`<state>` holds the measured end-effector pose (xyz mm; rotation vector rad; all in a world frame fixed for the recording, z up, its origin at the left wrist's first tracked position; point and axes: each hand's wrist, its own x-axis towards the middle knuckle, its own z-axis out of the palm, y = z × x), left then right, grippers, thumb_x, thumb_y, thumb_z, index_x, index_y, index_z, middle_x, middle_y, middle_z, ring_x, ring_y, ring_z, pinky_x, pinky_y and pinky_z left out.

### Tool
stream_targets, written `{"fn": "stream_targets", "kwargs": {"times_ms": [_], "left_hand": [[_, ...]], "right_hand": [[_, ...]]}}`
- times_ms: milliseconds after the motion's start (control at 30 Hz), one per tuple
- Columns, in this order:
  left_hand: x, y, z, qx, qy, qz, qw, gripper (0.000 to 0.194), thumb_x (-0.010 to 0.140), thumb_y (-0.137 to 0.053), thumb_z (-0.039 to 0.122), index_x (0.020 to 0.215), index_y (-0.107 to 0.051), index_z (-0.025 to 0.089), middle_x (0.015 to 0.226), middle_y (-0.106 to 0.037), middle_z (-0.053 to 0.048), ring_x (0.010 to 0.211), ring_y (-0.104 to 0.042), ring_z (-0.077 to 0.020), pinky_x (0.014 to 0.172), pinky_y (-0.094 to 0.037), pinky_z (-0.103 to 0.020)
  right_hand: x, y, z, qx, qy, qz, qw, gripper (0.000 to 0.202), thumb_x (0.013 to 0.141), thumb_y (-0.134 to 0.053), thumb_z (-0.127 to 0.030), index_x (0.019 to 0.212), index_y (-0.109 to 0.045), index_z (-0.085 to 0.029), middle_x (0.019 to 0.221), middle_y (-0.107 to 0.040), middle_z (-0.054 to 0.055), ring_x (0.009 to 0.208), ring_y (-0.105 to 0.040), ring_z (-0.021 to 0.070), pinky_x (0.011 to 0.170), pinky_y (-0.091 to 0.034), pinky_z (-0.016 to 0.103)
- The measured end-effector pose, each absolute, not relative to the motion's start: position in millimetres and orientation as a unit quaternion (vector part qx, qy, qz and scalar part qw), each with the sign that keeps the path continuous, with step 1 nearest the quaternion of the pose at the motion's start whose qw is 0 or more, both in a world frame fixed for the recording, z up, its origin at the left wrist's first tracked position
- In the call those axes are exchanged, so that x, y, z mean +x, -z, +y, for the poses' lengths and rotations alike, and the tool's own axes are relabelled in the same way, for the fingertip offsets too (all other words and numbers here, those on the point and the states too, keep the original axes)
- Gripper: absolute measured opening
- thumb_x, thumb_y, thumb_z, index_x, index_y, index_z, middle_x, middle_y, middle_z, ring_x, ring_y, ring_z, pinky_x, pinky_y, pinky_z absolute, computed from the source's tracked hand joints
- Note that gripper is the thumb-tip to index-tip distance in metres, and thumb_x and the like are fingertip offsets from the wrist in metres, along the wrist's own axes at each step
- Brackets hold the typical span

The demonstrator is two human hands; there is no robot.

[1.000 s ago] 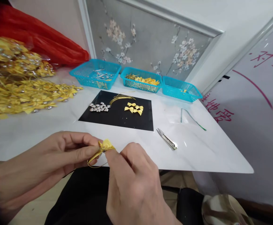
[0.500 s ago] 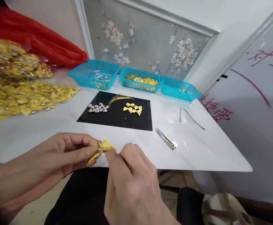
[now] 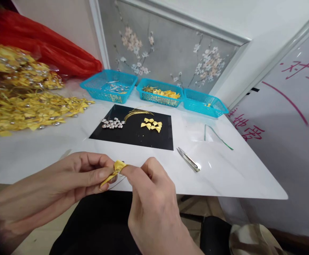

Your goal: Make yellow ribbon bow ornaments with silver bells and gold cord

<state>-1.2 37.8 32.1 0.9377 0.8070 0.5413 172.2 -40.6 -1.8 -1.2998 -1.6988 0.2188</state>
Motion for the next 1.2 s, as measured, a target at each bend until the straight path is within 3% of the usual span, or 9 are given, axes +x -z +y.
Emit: {"fn": "stream_targets", "kwargs": {"times_ms": [333, 767, 1200], "left_hand": [[0.6, -32.3, 36.5, 0.408, -0.253, 0.386, 0.788, 0.019, 0.07, -0.094, 0.031, 0.068, -0.081, 0.017, 0.074, -0.068, -0.001, 0.069, -0.059, -0.0095, 0.066, -0.054, -0.014], [-2.3, -28.8, 38.1, 0.404, -0.253, 0.382, 0.792, 0.016, 0.073, -0.093, 0.027, 0.069, -0.081, 0.017, 0.075, -0.069, -0.001, 0.069, -0.061, -0.0087, 0.066, -0.055, -0.012], [-2.5, -31.0, 38.4, 0.39, -0.246, 0.367, 0.808, 0.016, 0.07, -0.095, 0.025, 0.068, -0.081, 0.017, 0.071, -0.068, 0.0, 0.066, -0.06, -0.0086, 0.063, -0.054, -0.013]], "right_hand": [[173.4, 1.7, -41.1, -0.532, -0.099, -0.696, 0.471, 0.039, 0.096, -0.045, 0.001, 0.108, -0.072, -0.024, 0.077, -0.044, -0.002, 0.063, -0.05, 0.0133, 0.054, -0.041, 0.026], [172.3, 0.4, -42.5, -0.537, -0.071, -0.708, 0.453, 0.037, 0.094, -0.047, 0.001, 0.113, -0.072, -0.018, 0.078, -0.045, -0.001, 0.06, -0.049, 0.0124, 0.053, -0.041, 0.026], [170.7, 3.8, -39.7, -0.517, -0.107, -0.687, 0.499, 0.026, 0.097, -0.05, -0.002, 0.103, -0.072, -0.016, 0.078, -0.048, -0.001, 0.062, -0.051, 0.0114, 0.055, -0.046, 0.023]]}}
